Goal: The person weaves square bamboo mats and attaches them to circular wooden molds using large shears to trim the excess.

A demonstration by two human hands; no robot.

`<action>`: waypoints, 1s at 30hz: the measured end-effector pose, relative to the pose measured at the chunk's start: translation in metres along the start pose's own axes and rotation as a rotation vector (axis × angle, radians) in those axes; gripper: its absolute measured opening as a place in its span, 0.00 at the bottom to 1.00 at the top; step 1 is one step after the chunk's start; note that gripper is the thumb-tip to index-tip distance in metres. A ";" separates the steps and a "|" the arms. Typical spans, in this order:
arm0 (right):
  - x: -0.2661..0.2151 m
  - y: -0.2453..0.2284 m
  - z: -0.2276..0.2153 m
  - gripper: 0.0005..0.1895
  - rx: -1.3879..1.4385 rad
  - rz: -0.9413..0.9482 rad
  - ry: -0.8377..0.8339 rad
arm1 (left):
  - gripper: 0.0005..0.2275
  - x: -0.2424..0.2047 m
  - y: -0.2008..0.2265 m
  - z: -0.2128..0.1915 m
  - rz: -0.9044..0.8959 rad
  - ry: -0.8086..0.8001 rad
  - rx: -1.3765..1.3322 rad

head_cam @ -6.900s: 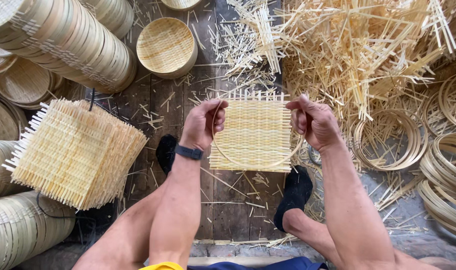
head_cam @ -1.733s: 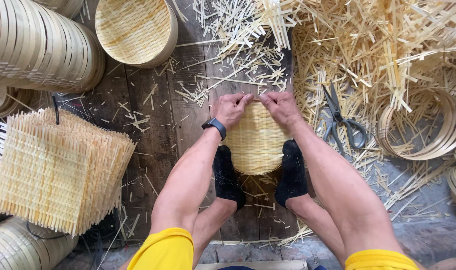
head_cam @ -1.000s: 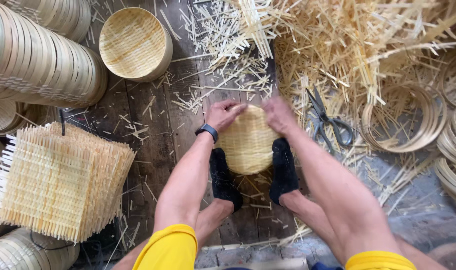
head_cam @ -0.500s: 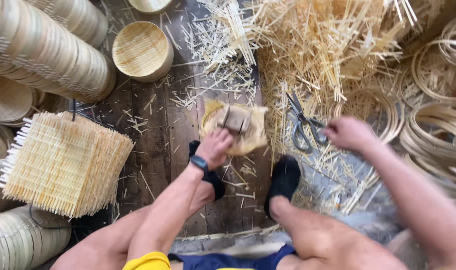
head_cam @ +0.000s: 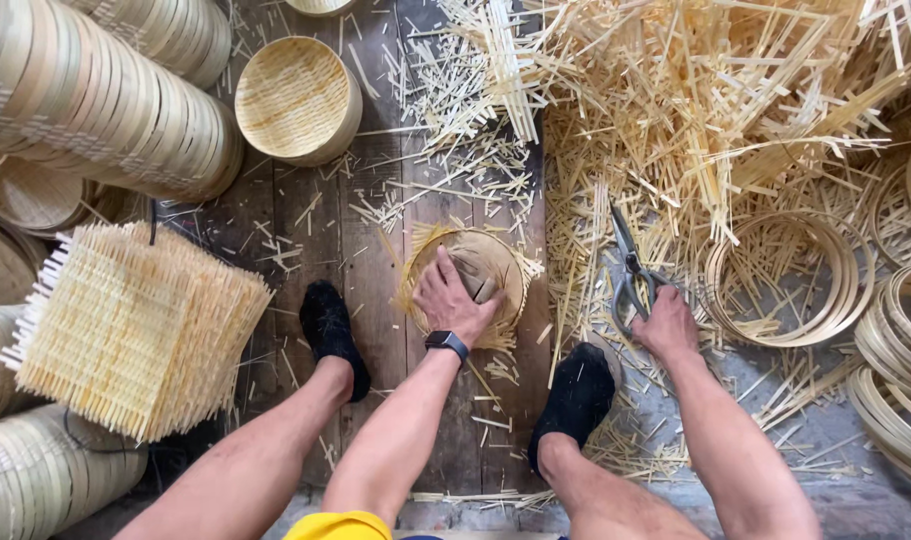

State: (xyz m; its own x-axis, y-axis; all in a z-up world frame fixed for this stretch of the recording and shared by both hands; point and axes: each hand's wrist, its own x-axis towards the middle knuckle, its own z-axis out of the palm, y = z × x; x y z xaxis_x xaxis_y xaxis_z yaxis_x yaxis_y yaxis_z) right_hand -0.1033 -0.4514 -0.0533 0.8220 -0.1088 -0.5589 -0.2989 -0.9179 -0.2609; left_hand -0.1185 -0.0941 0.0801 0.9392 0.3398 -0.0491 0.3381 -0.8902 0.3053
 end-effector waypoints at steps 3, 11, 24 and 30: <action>0.002 0.000 -0.005 0.34 0.052 0.034 -0.063 | 0.52 0.006 -0.002 -0.015 0.020 -0.067 -0.046; -0.069 -0.044 -0.037 0.25 0.340 -0.003 -0.191 | 0.46 0.000 -0.008 -0.009 0.303 0.008 -0.070; -0.128 -0.184 -0.042 0.24 0.890 0.124 -0.497 | 0.49 -0.002 -0.012 -0.007 0.306 -0.011 -0.111; -0.110 -0.148 -0.057 0.24 0.577 -0.034 -0.255 | 0.50 0.000 -0.018 -0.010 0.383 -0.069 -0.100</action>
State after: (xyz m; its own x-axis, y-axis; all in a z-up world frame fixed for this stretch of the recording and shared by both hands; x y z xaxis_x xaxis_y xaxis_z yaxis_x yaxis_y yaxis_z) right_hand -0.1221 -0.3248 0.0916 0.7152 0.0764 -0.6947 -0.5466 -0.5583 -0.6241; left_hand -0.1248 -0.0750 0.0841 0.9991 -0.0350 0.0230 -0.0413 -0.9134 0.4049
